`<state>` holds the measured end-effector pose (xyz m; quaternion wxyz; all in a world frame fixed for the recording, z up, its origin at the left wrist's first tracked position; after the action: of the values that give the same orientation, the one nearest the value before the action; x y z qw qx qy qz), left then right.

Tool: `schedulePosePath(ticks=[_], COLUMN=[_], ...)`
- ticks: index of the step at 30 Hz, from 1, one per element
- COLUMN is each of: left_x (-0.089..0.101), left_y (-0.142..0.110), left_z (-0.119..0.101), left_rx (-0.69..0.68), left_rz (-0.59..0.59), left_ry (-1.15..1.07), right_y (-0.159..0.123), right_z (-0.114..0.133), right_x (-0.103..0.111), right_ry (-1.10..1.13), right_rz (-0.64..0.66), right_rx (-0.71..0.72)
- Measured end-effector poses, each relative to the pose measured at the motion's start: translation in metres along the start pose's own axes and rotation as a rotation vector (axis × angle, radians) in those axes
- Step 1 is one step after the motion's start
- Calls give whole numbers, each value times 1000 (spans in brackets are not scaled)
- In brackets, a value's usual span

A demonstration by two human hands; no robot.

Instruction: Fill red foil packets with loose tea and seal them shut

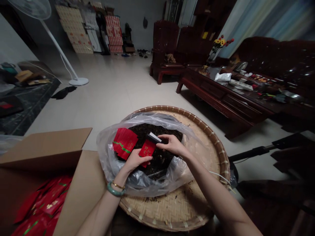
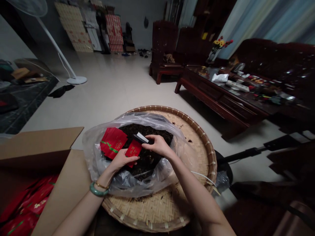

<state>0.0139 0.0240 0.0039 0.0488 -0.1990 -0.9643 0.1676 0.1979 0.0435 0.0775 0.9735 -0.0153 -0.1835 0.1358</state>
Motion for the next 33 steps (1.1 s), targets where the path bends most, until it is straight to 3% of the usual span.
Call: schedulePosePath(ticks=[6,27,30,33], left_x=[1,2,2,1], left_y=[-1,0,1,1], left_z=[0,-1,0,1], left_rx=[0,-2,3,8], left_rz=[-9,-10,-12,-20], left_ry=[32,17,20,25], right_y=[-2,-3,4,12], right_z=[-4,-3,-14,-30], right_x=[-12,-12,-2,14], right_ry=[-82,-37,-7,-176], right_rz=[30,47,-25,-168], right_rx=[93,108,49,44])
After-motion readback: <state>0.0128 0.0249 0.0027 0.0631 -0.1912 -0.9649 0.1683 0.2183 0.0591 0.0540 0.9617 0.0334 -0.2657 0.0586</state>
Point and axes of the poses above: each hand's wrist, its own y-axis towards the middle knuckle, its own x-axis out of the back of the hand, z = x × y, the point moved 3 cm from there along y, towards the middle knuckle, and after that the axes turned 9 degrees about y, right-handed, at the moved point
